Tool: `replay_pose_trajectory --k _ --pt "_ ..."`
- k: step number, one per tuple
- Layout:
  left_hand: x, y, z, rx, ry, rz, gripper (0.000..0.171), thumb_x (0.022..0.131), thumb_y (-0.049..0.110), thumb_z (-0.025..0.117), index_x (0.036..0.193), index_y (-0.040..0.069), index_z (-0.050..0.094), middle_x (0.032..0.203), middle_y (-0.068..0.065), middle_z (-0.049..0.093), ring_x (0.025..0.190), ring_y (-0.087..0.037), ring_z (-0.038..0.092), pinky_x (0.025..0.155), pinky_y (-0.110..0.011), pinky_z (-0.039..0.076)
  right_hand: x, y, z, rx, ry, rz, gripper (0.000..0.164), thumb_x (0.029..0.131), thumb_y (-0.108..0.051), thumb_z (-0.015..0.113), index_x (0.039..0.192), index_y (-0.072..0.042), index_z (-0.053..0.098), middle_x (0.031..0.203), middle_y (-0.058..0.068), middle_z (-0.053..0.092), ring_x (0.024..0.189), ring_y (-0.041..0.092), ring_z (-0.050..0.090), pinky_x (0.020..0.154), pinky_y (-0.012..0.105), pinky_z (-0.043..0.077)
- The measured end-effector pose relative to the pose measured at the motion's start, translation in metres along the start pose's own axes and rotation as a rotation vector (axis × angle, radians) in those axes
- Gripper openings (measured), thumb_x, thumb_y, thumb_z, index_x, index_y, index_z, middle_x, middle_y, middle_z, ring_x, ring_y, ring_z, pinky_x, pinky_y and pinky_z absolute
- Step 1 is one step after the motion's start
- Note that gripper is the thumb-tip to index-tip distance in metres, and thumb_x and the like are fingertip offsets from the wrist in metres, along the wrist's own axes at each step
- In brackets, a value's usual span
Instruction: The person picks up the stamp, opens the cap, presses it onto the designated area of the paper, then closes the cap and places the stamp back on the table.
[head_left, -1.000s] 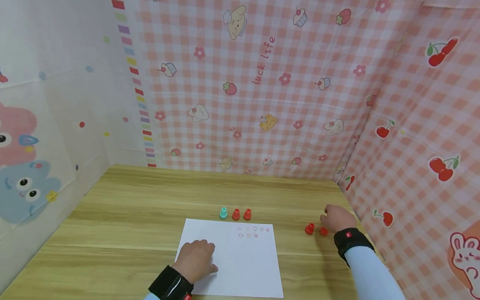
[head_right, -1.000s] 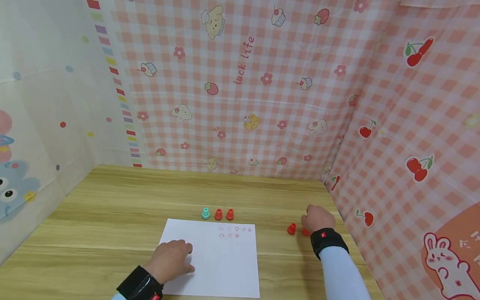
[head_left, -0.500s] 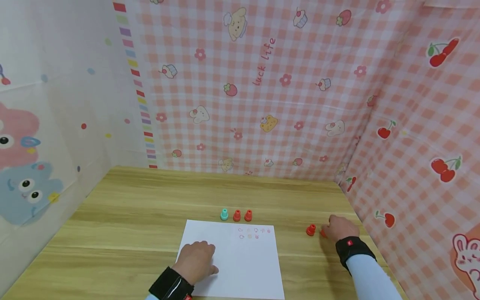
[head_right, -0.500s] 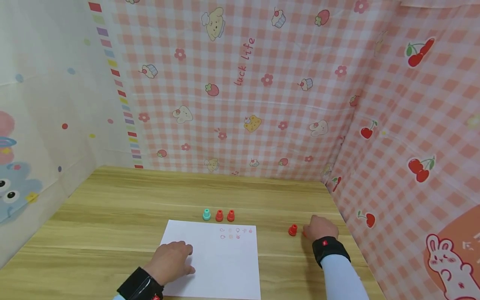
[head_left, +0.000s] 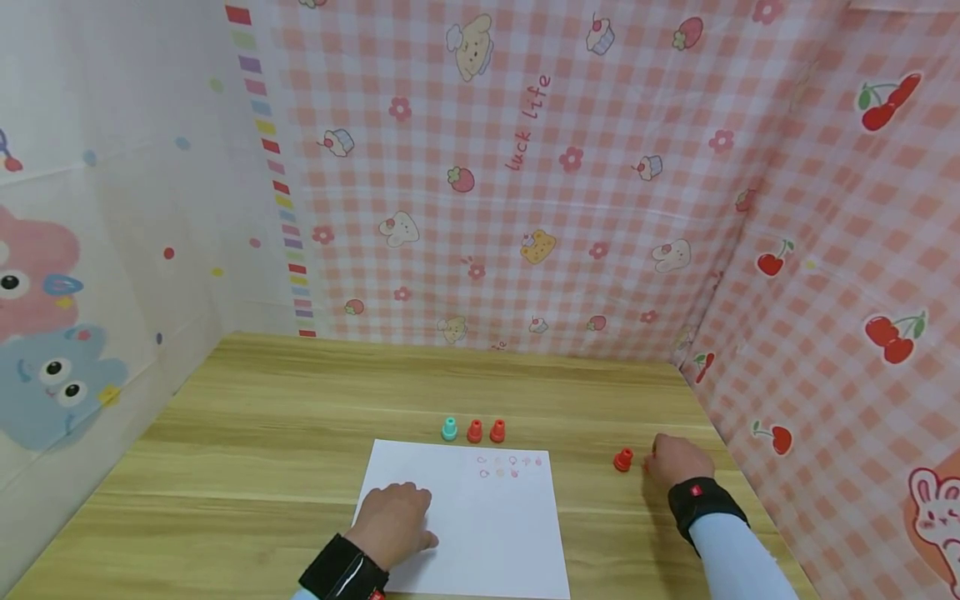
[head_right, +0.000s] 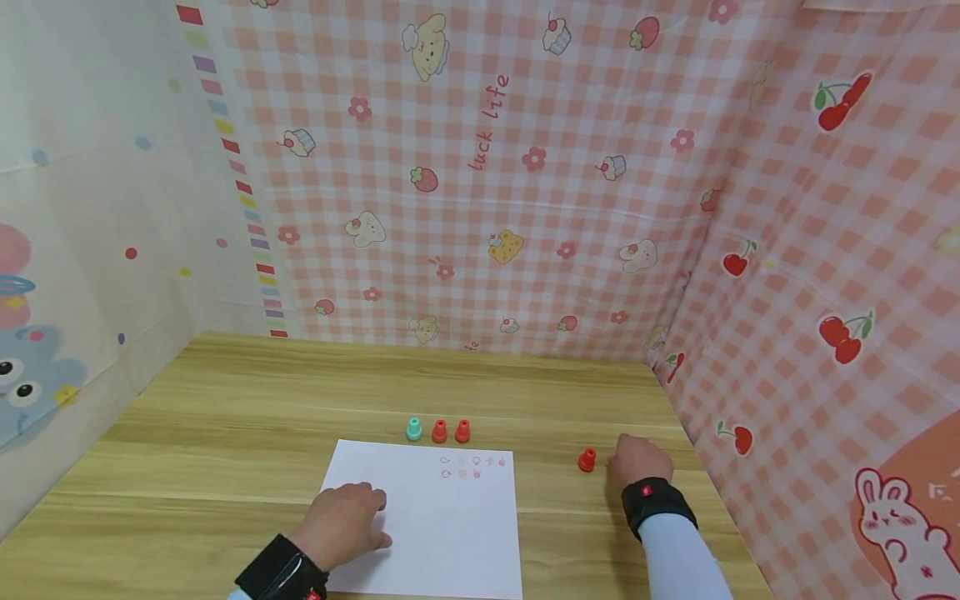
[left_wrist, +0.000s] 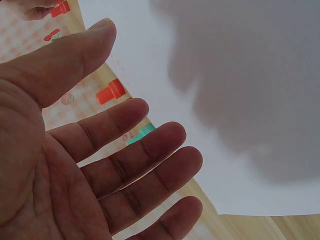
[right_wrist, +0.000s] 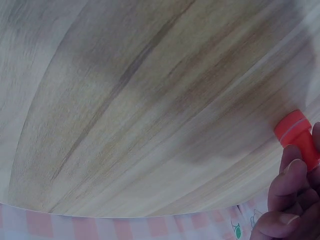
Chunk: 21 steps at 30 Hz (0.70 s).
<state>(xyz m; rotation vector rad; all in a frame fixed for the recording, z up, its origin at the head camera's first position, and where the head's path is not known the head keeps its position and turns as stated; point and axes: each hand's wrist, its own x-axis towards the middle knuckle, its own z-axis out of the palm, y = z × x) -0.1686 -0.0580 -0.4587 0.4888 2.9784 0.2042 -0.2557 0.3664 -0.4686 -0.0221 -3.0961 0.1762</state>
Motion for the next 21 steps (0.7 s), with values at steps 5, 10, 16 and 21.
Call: replay_pose_trajectory --k 5,10,16,21 --pt "0.001 0.001 -0.001 -0.004 -0.013 0.002 0.039 0.067 0.039 0.082 0.087 0.008 0.068 0.070 -0.005 0.062 0.065 -0.022 0.056 0.063 -0.045 0.051 0.000 -0.001 0.000 0.006 -0.004 -0.007 0.013 0.083 -0.014 0.064 0.081 -0.001 0.065 0.073 0.015 0.068 0.062 0.026 0.057 0.055 0.046 0.049" --pt "0.001 0.002 -0.002 -0.008 -0.038 -0.009 0.041 0.068 0.039 0.082 0.091 0.008 0.069 0.073 -0.006 0.063 0.067 -0.023 0.057 0.066 -0.047 0.052 0.001 -0.002 -0.002 0.011 -0.011 -0.009 0.012 0.082 -0.013 0.064 0.082 0.000 0.065 0.077 0.018 0.069 0.065 0.028 0.059 0.057 0.048 0.050" --pt "0.000 0.003 -0.004 -0.008 -0.048 -0.012 0.040 0.068 0.039 0.081 0.091 0.007 0.069 0.073 -0.007 0.064 0.067 -0.023 0.057 0.066 -0.047 0.052 0.003 -0.013 -0.013 0.031 0.001 -0.006 0.016 0.083 -0.010 0.060 0.089 0.004 0.065 0.085 0.023 0.071 0.068 0.031 0.062 0.060 0.051 0.053" --pt "0.000 0.002 -0.004 -0.014 -0.048 -0.006 0.039 0.069 0.039 0.081 0.088 0.008 0.068 0.071 -0.005 0.061 0.065 -0.022 0.055 0.064 -0.045 0.051 0.006 -0.030 -0.026 0.046 0.031 -0.027 0.017 0.085 -0.010 0.059 0.091 0.004 0.065 0.082 0.022 0.071 0.066 0.030 0.062 0.060 0.051 0.053"
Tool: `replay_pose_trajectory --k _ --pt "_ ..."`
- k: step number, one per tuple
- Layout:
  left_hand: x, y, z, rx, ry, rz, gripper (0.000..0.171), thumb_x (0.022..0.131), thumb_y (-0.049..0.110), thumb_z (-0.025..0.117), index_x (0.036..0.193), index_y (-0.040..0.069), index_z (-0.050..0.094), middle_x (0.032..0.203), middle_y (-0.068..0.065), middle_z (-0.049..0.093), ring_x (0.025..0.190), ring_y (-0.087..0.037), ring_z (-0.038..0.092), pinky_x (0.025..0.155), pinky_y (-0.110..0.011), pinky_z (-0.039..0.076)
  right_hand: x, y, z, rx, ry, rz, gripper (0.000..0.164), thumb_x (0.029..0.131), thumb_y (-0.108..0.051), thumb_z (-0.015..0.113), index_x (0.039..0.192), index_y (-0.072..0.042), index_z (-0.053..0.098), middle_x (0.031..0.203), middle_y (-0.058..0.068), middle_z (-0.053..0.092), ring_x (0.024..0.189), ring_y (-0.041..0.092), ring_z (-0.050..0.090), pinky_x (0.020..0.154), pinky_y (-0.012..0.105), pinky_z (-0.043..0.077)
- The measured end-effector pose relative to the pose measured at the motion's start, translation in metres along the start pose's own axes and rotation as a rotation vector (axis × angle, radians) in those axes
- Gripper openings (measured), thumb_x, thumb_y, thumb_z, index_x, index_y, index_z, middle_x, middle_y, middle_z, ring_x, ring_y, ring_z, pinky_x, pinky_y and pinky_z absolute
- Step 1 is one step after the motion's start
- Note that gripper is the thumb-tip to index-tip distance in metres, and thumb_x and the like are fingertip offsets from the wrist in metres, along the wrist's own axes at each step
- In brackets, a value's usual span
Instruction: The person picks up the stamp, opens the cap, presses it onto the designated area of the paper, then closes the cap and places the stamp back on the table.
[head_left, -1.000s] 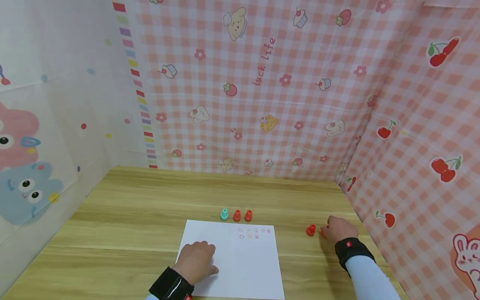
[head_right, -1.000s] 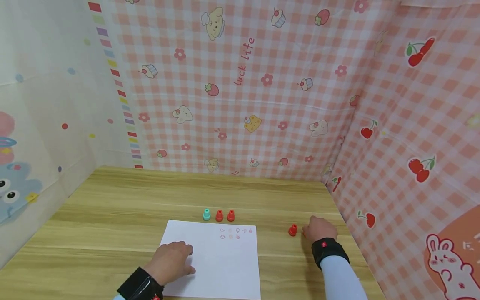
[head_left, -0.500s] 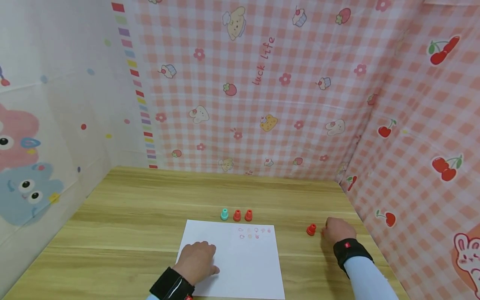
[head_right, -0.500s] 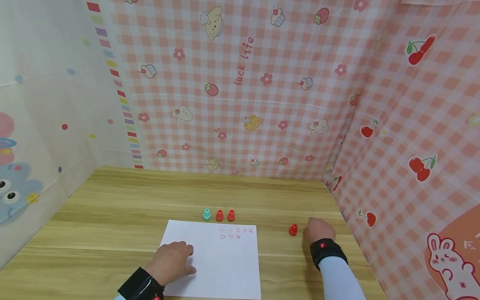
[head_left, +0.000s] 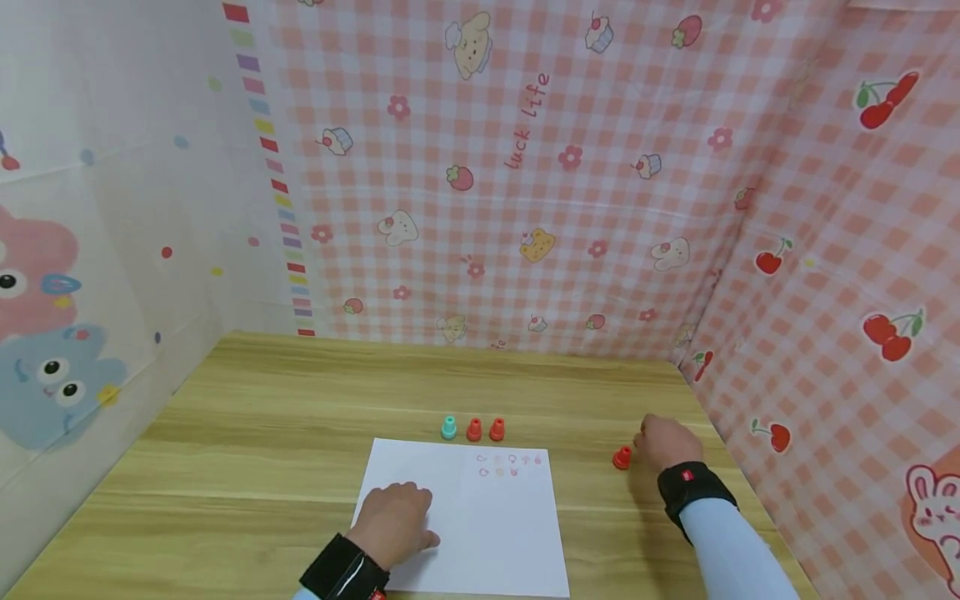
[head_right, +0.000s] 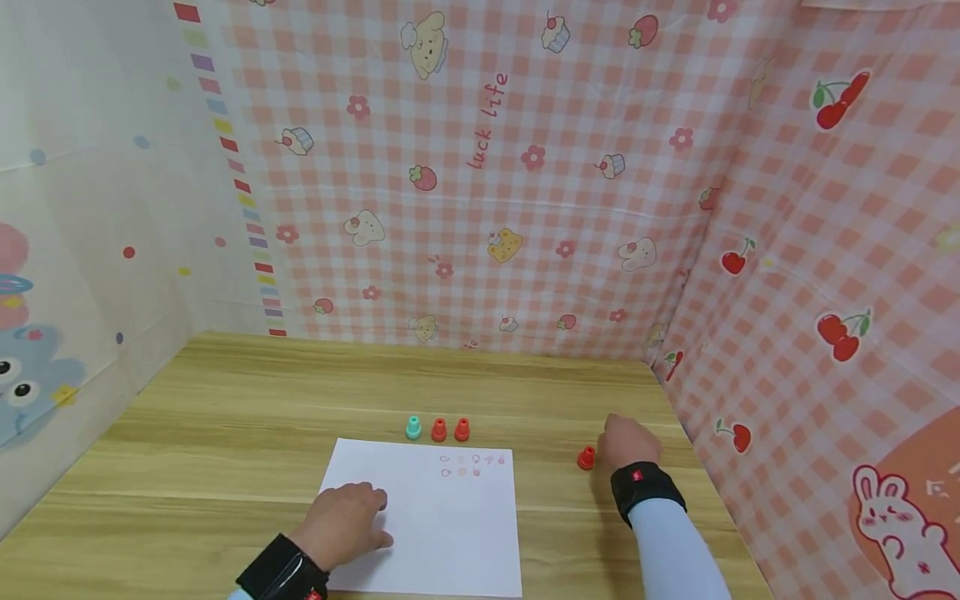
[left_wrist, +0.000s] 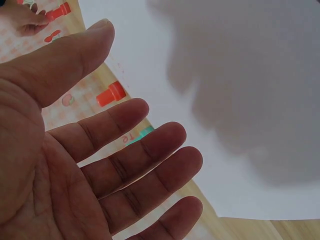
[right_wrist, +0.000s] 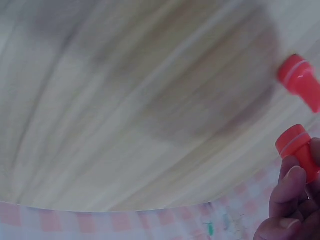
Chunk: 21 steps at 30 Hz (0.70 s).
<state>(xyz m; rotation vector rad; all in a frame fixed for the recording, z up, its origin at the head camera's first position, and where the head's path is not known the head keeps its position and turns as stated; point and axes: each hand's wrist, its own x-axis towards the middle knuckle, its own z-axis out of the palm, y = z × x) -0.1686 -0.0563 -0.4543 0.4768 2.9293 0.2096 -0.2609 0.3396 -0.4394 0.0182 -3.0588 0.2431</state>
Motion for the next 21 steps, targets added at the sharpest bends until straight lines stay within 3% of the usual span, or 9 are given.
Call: replay_pose_trajectory --k 10,21 --pt "-0.001 0.000 0.001 0.002 0.039 0.021 0.038 0.068 0.038 0.082 0.085 0.008 0.067 0.068 -0.004 0.060 0.063 -0.022 0.055 0.061 -0.044 0.050 0.014 -0.034 0.006 0.026 0.062 -0.049 0.019 0.087 -0.017 0.062 0.093 0.001 0.065 0.078 0.014 0.070 0.063 0.025 0.059 0.059 0.048 0.053" --pt "0.002 0.000 0.004 0.006 0.041 0.026 0.038 0.068 0.039 0.081 0.086 0.008 0.068 0.068 -0.004 0.060 0.062 -0.021 0.054 0.061 -0.044 0.050 0.008 -0.081 0.009 0.121 0.119 -0.077 0.020 0.087 -0.022 0.066 0.093 -0.003 0.064 0.073 0.008 0.066 0.060 0.021 0.055 0.054 0.039 0.049"
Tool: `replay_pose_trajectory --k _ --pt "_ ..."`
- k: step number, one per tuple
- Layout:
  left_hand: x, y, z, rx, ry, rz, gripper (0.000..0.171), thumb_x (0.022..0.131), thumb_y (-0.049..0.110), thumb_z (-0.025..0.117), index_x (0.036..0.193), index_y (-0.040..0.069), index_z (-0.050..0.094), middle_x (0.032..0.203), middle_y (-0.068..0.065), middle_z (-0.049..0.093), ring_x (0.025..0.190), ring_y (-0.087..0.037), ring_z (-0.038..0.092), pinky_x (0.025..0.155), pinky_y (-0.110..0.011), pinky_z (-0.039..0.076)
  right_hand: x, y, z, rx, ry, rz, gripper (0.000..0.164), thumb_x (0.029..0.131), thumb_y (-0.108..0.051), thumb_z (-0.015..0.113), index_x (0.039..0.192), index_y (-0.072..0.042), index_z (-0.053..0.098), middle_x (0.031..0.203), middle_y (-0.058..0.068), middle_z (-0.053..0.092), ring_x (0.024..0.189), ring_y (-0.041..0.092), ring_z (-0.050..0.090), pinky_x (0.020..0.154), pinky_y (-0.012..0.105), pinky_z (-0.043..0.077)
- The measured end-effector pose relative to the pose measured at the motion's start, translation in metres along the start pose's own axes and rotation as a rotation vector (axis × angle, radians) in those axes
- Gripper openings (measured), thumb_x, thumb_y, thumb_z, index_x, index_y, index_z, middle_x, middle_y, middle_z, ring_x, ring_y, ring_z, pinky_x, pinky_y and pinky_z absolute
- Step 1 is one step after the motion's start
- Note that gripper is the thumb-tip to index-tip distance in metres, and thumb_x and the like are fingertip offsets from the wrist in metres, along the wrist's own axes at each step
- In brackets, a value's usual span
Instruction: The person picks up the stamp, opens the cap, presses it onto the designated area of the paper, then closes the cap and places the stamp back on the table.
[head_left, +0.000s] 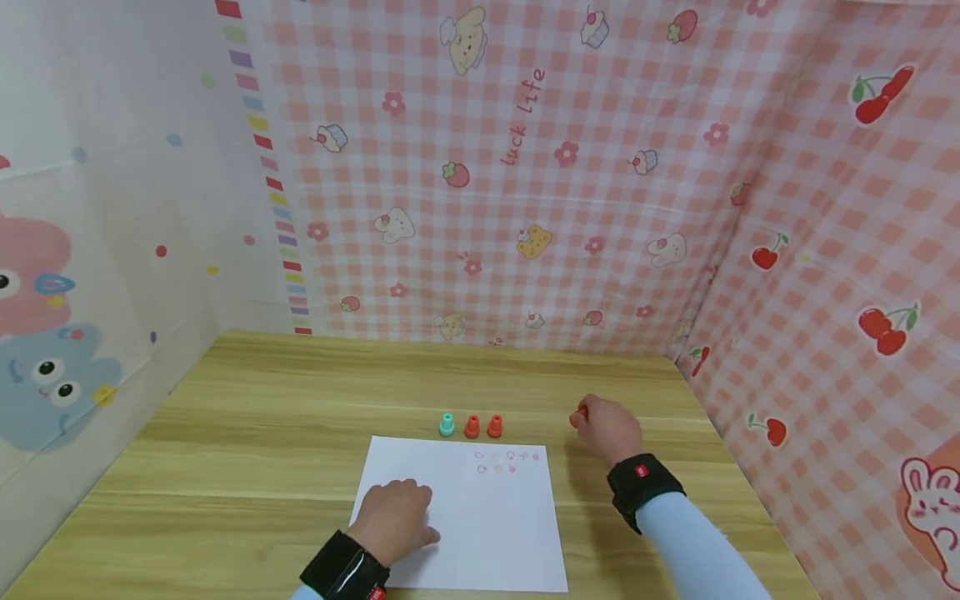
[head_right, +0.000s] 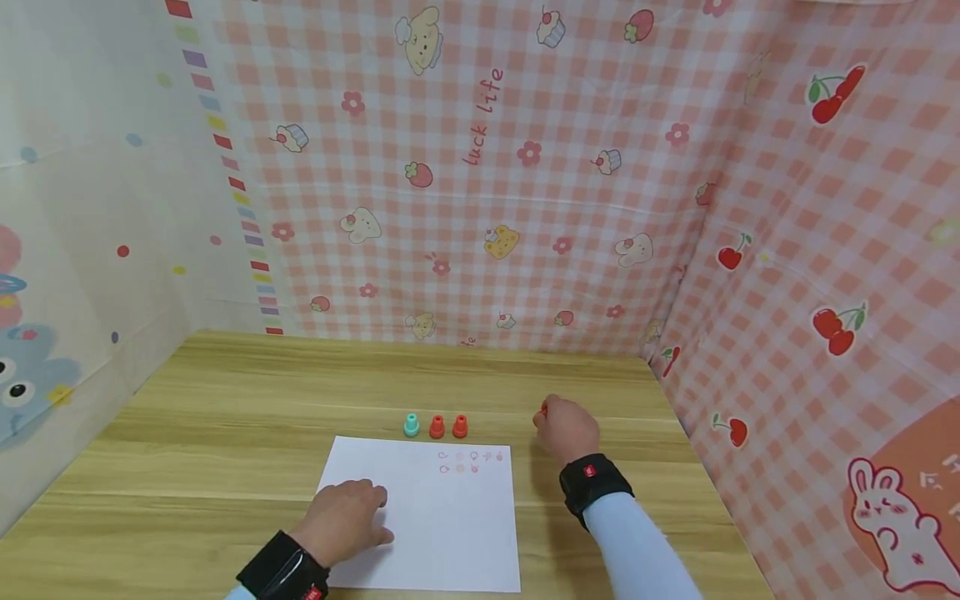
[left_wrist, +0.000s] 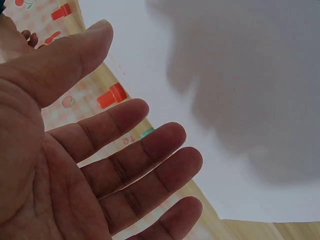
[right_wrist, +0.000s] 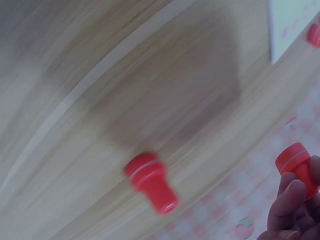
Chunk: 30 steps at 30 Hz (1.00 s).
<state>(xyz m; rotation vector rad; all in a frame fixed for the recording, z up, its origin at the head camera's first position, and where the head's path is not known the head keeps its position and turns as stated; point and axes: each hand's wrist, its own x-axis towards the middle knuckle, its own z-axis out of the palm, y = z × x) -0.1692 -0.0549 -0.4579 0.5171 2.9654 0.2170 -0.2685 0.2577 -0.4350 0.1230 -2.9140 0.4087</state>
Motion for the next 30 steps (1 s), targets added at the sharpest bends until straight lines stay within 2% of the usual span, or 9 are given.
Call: replay_pose_trajectory --k 9,16,23,30 --pt "0.001 0.002 -0.003 -0.021 -0.022 -0.026 0.038 0.070 0.040 0.080 0.086 0.008 0.068 0.067 -0.004 0.060 0.062 -0.021 0.053 0.062 -0.044 0.050 -0.009 -0.031 0.015 0.100 -0.031 0.047 0.023 0.089 -0.025 0.066 0.100 -0.005 0.065 0.081 0.009 0.069 0.066 0.023 0.056 0.062 0.040 0.051" --pt "0.001 0.003 -0.001 -0.024 -0.011 -0.029 0.038 0.070 0.040 0.080 0.087 0.007 0.068 0.067 -0.004 0.060 0.062 -0.021 0.054 0.062 -0.044 0.051 -0.021 -0.054 0.026 0.171 -0.051 0.116 0.022 0.088 -0.025 0.067 0.101 -0.008 0.065 0.080 0.007 0.067 0.066 0.022 0.054 0.059 0.034 0.047" --pt "0.002 0.002 0.001 -0.039 0.010 -0.019 0.038 0.070 0.040 0.079 0.085 0.008 0.067 0.066 -0.003 0.058 0.060 -0.020 0.052 0.059 -0.043 0.049 -0.033 -0.072 0.035 0.239 -0.065 0.127 0.022 0.088 -0.025 0.067 0.103 -0.009 0.066 0.080 0.005 0.065 0.066 0.020 0.052 0.056 0.030 0.044" --pt "0.004 0.002 0.001 -0.037 0.023 -0.012 0.039 0.071 0.041 0.079 0.088 0.008 0.068 0.067 -0.004 0.059 0.060 -0.019 0.052 0.059 -0.042 0.050 -0.046 -0.089 0.043 0.316 -0.066 0.104 0.016 0.086 -0.022 0.069 0.096 -0.009 0.068 0.075 0.003 0.062 0.066 0.018 0.052 0.057 0.030 0.043"
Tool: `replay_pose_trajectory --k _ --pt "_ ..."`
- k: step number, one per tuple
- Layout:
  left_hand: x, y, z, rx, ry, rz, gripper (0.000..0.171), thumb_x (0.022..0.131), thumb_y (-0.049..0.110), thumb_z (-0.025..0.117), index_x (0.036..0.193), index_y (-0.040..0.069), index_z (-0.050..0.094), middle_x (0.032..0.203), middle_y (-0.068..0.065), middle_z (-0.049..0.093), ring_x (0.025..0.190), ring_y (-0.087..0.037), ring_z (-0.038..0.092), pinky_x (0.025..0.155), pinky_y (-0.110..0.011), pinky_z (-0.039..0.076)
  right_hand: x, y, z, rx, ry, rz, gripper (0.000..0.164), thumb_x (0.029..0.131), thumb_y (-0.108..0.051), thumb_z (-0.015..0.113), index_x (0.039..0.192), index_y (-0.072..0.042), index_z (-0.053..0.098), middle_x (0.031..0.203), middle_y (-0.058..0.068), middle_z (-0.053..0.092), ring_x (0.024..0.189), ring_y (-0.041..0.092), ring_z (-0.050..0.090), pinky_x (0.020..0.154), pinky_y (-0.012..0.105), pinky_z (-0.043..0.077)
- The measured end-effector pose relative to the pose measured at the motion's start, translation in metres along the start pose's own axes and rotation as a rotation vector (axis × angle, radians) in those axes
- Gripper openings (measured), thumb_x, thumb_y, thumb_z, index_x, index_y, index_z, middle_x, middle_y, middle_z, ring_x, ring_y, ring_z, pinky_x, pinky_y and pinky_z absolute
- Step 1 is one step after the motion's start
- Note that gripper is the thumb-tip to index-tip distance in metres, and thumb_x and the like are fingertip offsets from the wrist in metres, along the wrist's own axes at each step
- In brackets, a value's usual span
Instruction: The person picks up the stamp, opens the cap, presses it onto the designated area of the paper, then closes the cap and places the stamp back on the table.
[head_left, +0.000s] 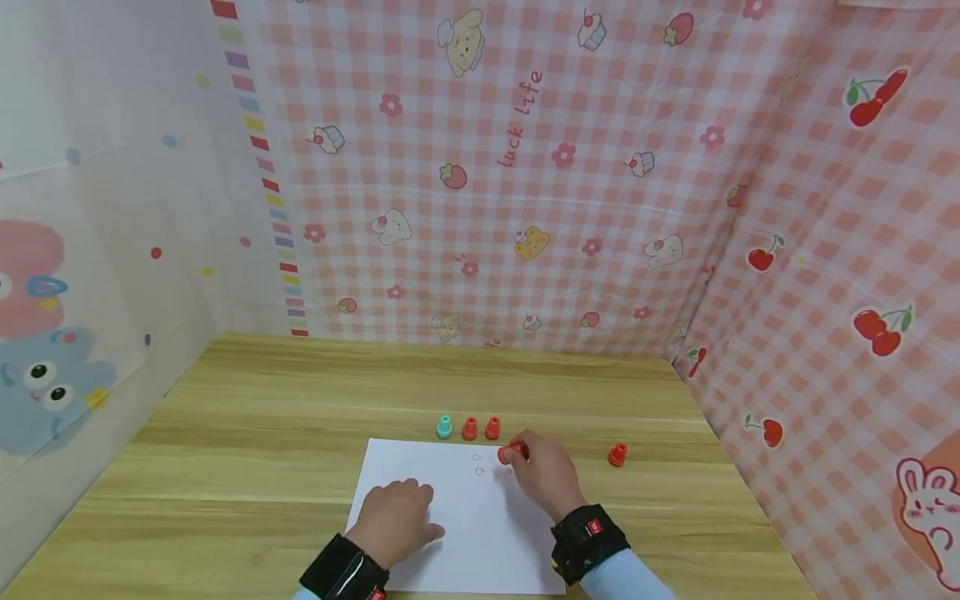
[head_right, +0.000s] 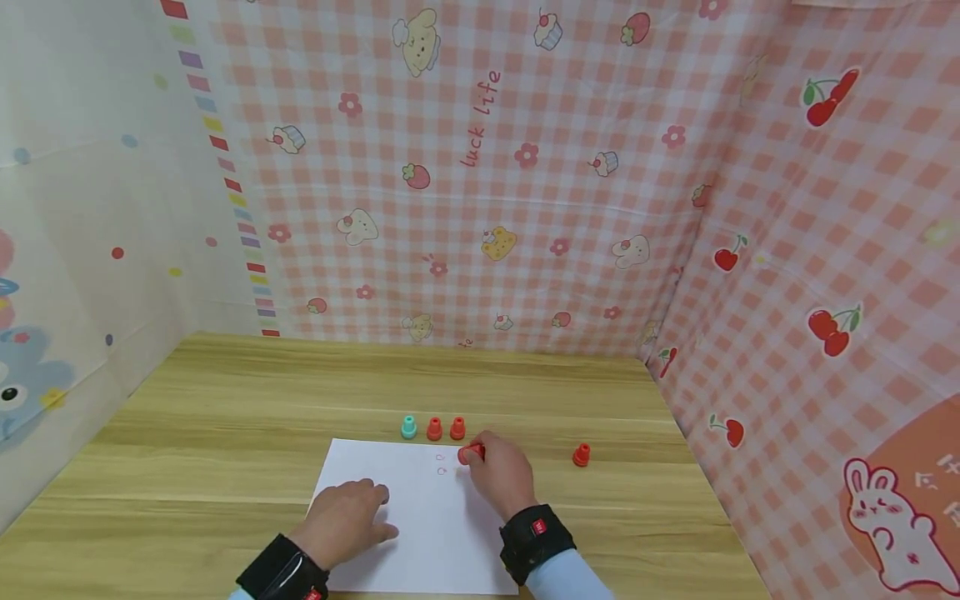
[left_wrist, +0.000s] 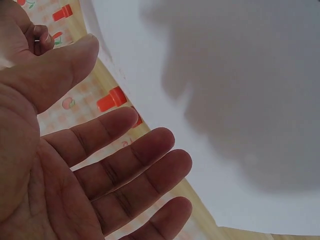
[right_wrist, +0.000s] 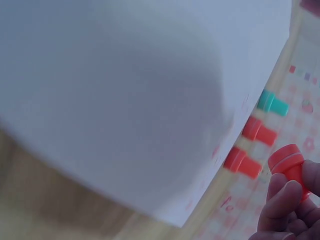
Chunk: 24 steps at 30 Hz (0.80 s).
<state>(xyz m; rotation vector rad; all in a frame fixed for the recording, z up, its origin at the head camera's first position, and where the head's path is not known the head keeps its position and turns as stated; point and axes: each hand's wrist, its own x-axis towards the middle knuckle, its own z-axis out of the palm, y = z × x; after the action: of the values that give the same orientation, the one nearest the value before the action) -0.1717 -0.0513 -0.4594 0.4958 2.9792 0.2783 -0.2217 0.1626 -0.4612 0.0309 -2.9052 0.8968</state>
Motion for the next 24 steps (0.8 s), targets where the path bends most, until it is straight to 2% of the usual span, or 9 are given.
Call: replay_pose_trajectory --k 6,13,19,24 --pt "0.000 0.000 0.002 -0.003 0.040 0.020 0.038 0.071 0.041 0.079 0.086 0.008 0.067 0.066 -0.003 0.057 0.059 -0.019 0.051 0.056 -0.041 0.048 -0.010 -0.011 0.010 0.024 -0.045 -0.015 0.019 0.087 -0.024 0.068 0.098 -0.008 0.069 0.071 0.001 0.061 0.064 0.017 0.050 0.056 0.028 0.042" --pt "0.001 -0.001 0.002 -0.012 0.106 0.064 0.039 0.070 0.041 0.079 0.087 0.008 0.066 0.067 -0.004 0.057 0.058 -0.018 0.051 0.052 -0.038 0.047 -0.022 -0.020 0.021 0.079 -0.035 -0.140 0.013 0.086 -0.020 0.068 0.092 -0.009 0.070 0.066 -0.003 0.060 0.059 0.011 0.048 0.051 0.025 0.038" --pt "0.000 -0.001 0.003 -0.015 0.184 0.102 0.041 0.070 0.041 0.079 0.091 0.007 0.067 0.071 -0.006 0.061 0.060 -0.021 0.057 0.051 -0.040 0.049 -0.029 -0.029 0.026 0.152 -0.104 -0.133 0.010 0.086 -0.022 0.068 0.088 -0.012 0.067 0.066 -0.005 0.057 0.057 0.009 0.047 0.049 0.024 0.036" --pt "-0.001 -0.001 0.005 -0.013 0.241 0.126 0.044 0.070 0.042 0.078 0.094 0.007 0.067 0.075 -0.008 0.065 0.065 -0.024 0.062 0.051 -0.041 0.050 -0.035 -0.036 0.028 0.206 -0.148 -0.168 0.006 0.086 -0.018 0.067 0.085 -0.013 0.068 0.067 -0.004 0.061 0.058 0.009 0.048 0.049 0.024 0.038"
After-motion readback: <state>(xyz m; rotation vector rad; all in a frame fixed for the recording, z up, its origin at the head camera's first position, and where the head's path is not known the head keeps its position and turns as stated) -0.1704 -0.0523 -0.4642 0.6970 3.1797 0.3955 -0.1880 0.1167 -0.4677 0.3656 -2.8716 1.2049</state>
